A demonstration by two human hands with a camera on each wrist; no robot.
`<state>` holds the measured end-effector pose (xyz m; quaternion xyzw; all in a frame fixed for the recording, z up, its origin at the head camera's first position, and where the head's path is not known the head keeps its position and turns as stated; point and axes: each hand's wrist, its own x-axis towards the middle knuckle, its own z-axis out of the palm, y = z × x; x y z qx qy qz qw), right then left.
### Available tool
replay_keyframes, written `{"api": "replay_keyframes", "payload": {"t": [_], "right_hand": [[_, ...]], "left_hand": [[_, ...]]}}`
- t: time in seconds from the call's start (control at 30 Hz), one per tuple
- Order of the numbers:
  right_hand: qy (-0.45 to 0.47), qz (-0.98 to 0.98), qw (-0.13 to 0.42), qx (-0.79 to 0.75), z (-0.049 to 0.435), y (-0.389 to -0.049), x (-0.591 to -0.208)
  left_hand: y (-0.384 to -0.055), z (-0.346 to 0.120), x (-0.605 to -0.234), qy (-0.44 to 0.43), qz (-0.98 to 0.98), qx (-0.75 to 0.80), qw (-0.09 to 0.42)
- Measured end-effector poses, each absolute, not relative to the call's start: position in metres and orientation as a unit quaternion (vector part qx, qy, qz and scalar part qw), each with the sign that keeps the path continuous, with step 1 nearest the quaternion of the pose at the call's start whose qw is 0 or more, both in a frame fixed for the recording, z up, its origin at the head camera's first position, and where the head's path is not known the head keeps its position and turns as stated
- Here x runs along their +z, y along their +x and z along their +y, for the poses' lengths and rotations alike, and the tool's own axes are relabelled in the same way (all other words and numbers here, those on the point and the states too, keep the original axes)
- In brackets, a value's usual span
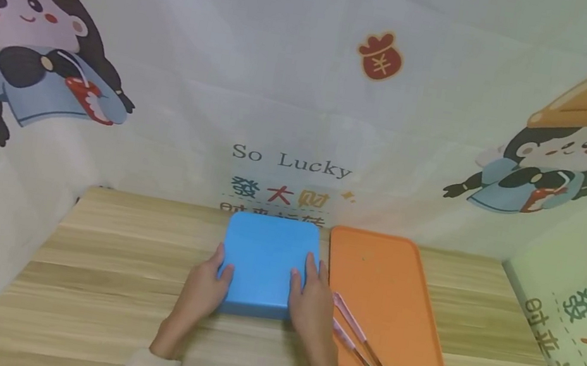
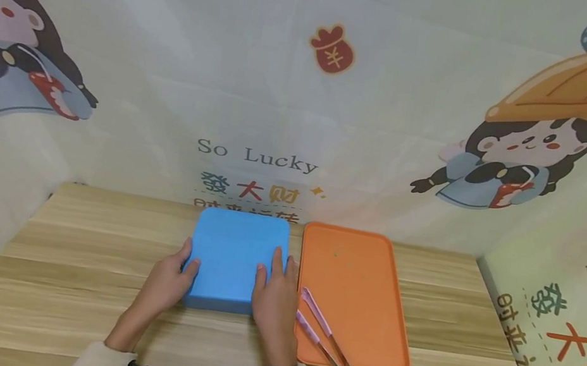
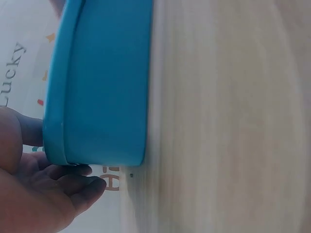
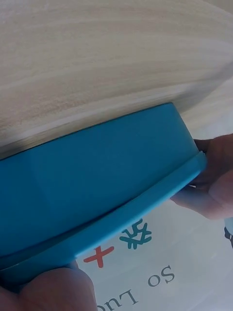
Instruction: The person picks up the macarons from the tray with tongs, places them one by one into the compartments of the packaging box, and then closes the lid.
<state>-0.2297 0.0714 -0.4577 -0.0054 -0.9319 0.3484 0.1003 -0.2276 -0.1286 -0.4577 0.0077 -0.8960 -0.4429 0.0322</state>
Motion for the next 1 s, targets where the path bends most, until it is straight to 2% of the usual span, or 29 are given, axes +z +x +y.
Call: {"api": "replay_keyframes", "payload": {"t": [0.6, 0.83, 1.0], "right_hand": [[0.007, -0.927, 0.120, 0.355, 0.071, -0.234, -0.453], [0.021, -0.930, 0.140, 0.339, 0.073, -0.237, -0.455], [0.006, -0.924, 0.128, 0.360, 0.074, -0.235, -0.458]], "left_hand": [[-0.228, -0.126, -0.446, 0.024, -0.903, -0.428, 0.015], [-0.230, -0.126, -0.450, -0.004, -0.904, -0.427, 0.031], [-0.228, -0.126, -0.453, -0.023, -0.909, -0.415, 0.035]]}}
